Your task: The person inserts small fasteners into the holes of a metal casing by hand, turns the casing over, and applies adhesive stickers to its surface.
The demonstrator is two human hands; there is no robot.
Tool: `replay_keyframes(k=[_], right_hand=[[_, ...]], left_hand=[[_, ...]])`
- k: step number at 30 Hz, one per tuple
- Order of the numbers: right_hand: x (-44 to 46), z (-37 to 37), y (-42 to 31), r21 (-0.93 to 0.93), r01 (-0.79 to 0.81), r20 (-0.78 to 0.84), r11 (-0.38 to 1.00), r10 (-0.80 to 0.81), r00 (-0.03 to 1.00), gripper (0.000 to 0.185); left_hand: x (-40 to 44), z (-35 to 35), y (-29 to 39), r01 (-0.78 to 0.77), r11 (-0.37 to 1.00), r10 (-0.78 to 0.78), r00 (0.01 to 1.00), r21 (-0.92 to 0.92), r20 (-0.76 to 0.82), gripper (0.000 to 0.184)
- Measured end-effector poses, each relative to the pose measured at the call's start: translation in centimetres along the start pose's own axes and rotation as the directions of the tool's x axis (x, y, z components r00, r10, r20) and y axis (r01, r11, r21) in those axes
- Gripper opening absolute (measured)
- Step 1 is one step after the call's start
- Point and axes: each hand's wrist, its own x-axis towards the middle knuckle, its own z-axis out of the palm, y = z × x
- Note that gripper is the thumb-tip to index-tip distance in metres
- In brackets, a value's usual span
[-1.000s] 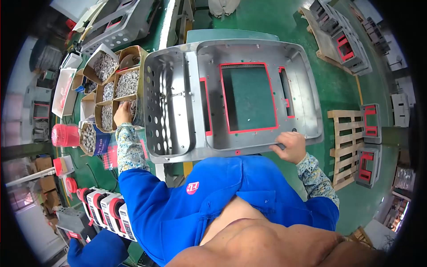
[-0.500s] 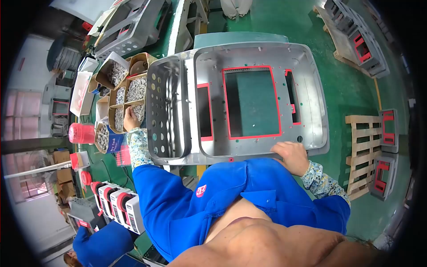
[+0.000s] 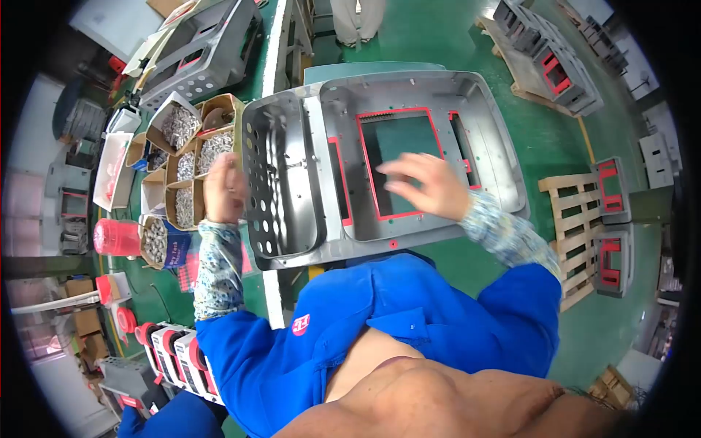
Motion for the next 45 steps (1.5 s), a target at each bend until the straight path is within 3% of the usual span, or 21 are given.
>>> replay_keyframes(k=[2, 4, 6, 8, 10, 12, 14, 17, 18, 20, 21, 22, 26, 32, 34, 40, 45], right_hand=[[3.3, 3.9, -1.3, 0.274, 0.015, -0.107, 0.962, 0.015, 0.994, 0.031], [6.2, 6.2, -2.6, 0.359, 0.138, -0.198, 0.923, -0.070, 0.978, 0.029], [7.6, 7.1, -3.3, 0.432, 0.073, -0.200, 0.899, 0.017, 0.980, 0.025], [8.3, 8.1, -2.6, 0.415, 0.108, -0.242, 0.903, -0.005, 0.970, 0.022], [8.7, 8.5, -1.7, 0.390, 0.144, -0.317, 0.909, -0.015, 0.948, 0.021], [9.2, 7.9, -0.3, 0.352, 0.151, -0.299, 0.924, -0.042, 0.953, 0.018], [10.0, 6.3, 1.2, 0.796, -0.093, -0.111, 0.598, 0.296, 0.949, 0.018], [11.2, 5.0, 8.5, 0.517, -0.240, -0.188, 0.822, 0.382, 0.905, 0.014], [11.3, 5.2, 11.0, 0.265, -0.278, -0.203, 0.923, 0.335, 0.920, 0.013], [11.8, 6.5, 15.0, -0.211, -0.146, -0.176, 0.967, 0.109, 0.978, 0.014], [11.9, 7.6, 16.7, -0.208, -0.140, -0.158, 0.968, 0.108, 0.981, 0.014], [12.4, 8.7, 17.8, -0.227, -0.131, -0.156, 0.965, 0.097, 0.983, 0.015], [13.6, 11.8, 19.9, -0.244, -0.146, -0.129, 0.959, 0.117, 0.985, 0.014], [14.1, 13.2, 20.5, -0.368, -0.114, -0.072, 0.923, 0.094, 0.993, 0.013], [14.2, 13.2, 20.3, -0.428, -0.058, -0.076, 0.902, 0.028, 0.997, 0.012], [14.6, 13.0, 20.1, -0.576, 0.096, 0.060, 0.812, -0.075, 0.995, 0.011], [14.8, 13.6, 20.5, -0.584, 0.100, 0.045, 0.805, -0.092, 0.995, 0.011]], left_hand=[[-3.0, 4.4, -0.5, 0.111, 0.993, -0.115, 0.971, 0.033, 0.209, 0.024], [-4.5, 6.6, -1.8, 0.176, 0.984, -0.158, 0.925, -0.022, 0.345, 0.023], [-5.0, 7.8, -2.9, 0.025, 0.998, -0.004, 0.931, -0.053, 0.364, 0.022], [-4.3, 7.3, -2.9, 0.011, 0.998, 0.014, 0.929, -0.065, 0.369, 0.020], [-3.8, 7.3, -2.9, 0.133, 0.984, -0.082, 0.927, -0.116, 0.365, 0.020], [-2.9, 7.2, -2.4, 0.381, 0.891, -0.260, 0.875, -0.248, 0.408, 0.019], [-0.1, 5.2, -3.5, 0.507, 0.734, -0.305, 0.841, -0.452, 0.447, 0.019], [3.9, 3.2, -2.7, 0.376, 0.645, -0.196, 0.923, -0.665, 0.332, 0.015], [5.4, 3.0, -2.5, 0.335, 0.622, -0.181, 0.941, -0.707, 0.286, 0.014], [7.5, 3.5, -1.6, 0.263, 0.570, -0.200, 0.963, -0.778, 0.179, 0.014], [8.9, 3.1, -2.3, 0.268, 0.504, -0.163, 0.963, -0.821, 0.215, 0.015], [9.8, 3.5, -2.8, 0.201, 0.504, -0.192, 0.974, -0.840, 0.118, 0.016], [10.3, 3.3, -6.4, 0.358, 0.573, -0.341, 0.922, -0.737, 0.183, 0.014], [10.8, 3.0, -7.2, 0.306, 0.723, -0.256, 0.951, -0.619, 0.171, 0.015], [10.6, 3.8, -6.5, 0.259, 0.803, -0.279, 0.959, -0.536, 0.045, 0.016], [10.8, 3.7, -6.7, 0.246, 0.805, -0.262, 0.964, -0.540, 0.048, 0.016], [10.9, 3.8, -7.1, 0.251, 0.834, -0.253, 0.965, -0.491, 0.064, 0.014]])
